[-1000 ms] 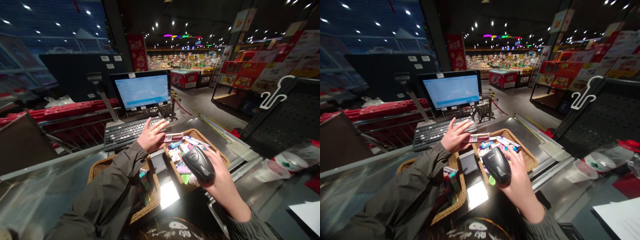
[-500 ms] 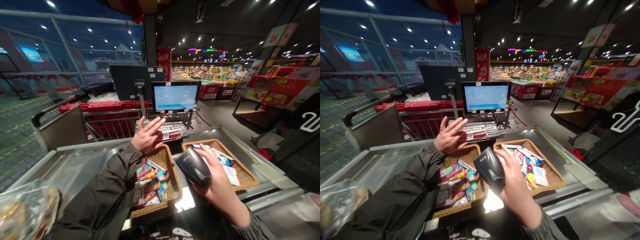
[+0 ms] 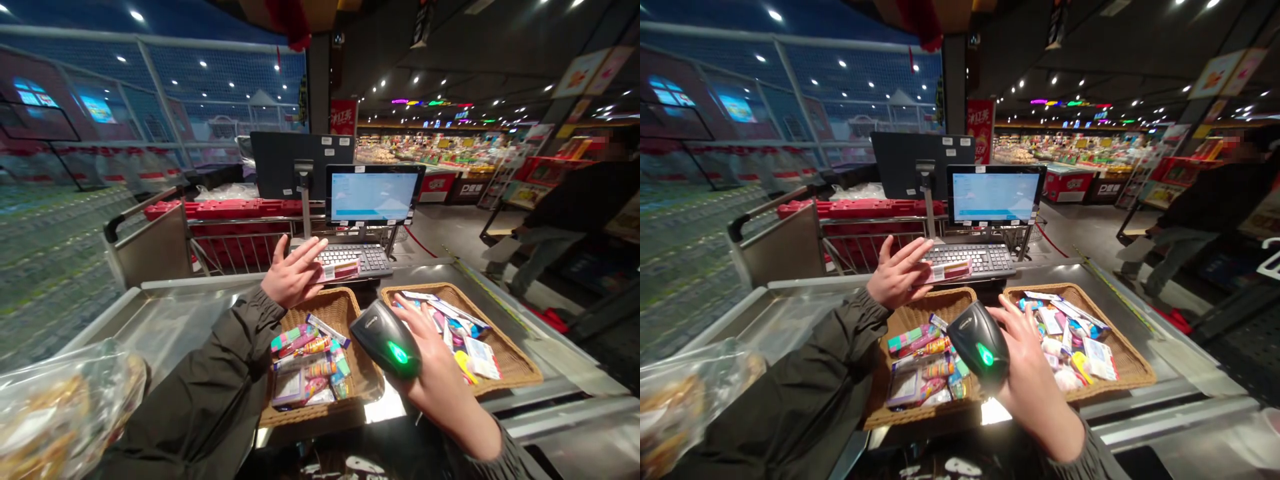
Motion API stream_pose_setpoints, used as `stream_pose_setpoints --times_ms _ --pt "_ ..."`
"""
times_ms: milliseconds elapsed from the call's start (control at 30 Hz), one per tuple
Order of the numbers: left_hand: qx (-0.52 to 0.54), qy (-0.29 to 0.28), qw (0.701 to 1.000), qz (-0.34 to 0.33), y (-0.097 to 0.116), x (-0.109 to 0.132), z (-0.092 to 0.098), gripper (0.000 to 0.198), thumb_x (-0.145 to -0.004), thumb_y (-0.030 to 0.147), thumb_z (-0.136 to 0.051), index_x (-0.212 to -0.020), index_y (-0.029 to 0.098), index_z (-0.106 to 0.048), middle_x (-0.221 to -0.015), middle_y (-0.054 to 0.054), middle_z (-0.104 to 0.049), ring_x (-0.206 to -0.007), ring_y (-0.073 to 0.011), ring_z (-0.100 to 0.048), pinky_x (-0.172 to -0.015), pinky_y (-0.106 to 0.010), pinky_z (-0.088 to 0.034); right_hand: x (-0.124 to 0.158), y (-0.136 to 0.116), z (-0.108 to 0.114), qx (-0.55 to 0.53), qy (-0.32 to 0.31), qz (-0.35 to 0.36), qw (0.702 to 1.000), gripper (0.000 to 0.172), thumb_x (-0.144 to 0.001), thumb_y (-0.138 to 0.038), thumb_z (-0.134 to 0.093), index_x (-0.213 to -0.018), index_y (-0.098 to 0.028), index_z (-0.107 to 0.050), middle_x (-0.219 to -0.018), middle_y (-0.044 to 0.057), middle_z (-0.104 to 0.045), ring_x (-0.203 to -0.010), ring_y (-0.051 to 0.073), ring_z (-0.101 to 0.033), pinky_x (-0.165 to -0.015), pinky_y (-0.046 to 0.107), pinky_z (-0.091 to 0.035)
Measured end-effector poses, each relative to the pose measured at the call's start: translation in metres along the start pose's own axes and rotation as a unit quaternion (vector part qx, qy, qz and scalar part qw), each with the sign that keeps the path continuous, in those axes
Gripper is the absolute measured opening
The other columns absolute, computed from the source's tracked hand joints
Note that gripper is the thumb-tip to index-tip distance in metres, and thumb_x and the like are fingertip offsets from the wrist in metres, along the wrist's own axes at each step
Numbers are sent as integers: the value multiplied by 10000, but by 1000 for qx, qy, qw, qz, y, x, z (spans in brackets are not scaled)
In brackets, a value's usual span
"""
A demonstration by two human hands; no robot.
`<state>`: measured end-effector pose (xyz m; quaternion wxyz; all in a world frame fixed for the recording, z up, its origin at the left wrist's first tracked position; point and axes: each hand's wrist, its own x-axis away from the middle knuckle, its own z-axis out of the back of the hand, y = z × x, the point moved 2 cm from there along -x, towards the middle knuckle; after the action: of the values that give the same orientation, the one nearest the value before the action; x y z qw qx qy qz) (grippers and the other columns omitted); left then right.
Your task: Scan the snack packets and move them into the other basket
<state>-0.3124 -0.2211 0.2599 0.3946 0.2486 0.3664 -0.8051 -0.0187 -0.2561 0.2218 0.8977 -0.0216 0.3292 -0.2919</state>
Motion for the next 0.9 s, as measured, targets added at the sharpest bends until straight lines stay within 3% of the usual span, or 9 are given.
stream_pose_setpoints --times_ms 367,633,900 --pt "18 -12 1000 15 -2 10 -1 225 -867 385 -589 -984 214 -675 -1487 -121 -463 -1384 -285 -438 -1217 -571 54 3 -8 0 -9 1 -26 1000 565 -747 -176 -584 -1310 -201 -542 -1358 157 -543 -1396 383 -385 -1138 695 -235" --pt "35 -12 999 12 2 11 -7 248 -852 378 -593 -987 195 -693 -1482 -139 -470 -1354 -309 -474 -1214 -577 46 8 -5 0 -2 -3 -20 1000 610 -769 -187 -590 -1368 -216 -476 -1367 153 -534 -1402 392 -368 -1117 685 -293" --pt "57 -35 998 12 7 13 -16 272 -859 411 -588 -958 186 -704 -1468 -154 -485 -1341 -308 -489 -1213 -562 70 11 -3 1 -2 -2 -30 1000 555 -778 -199 -594 -1329 -228 -533 -1379 139 -541 -1401 384 -376 -1123 685 -285"
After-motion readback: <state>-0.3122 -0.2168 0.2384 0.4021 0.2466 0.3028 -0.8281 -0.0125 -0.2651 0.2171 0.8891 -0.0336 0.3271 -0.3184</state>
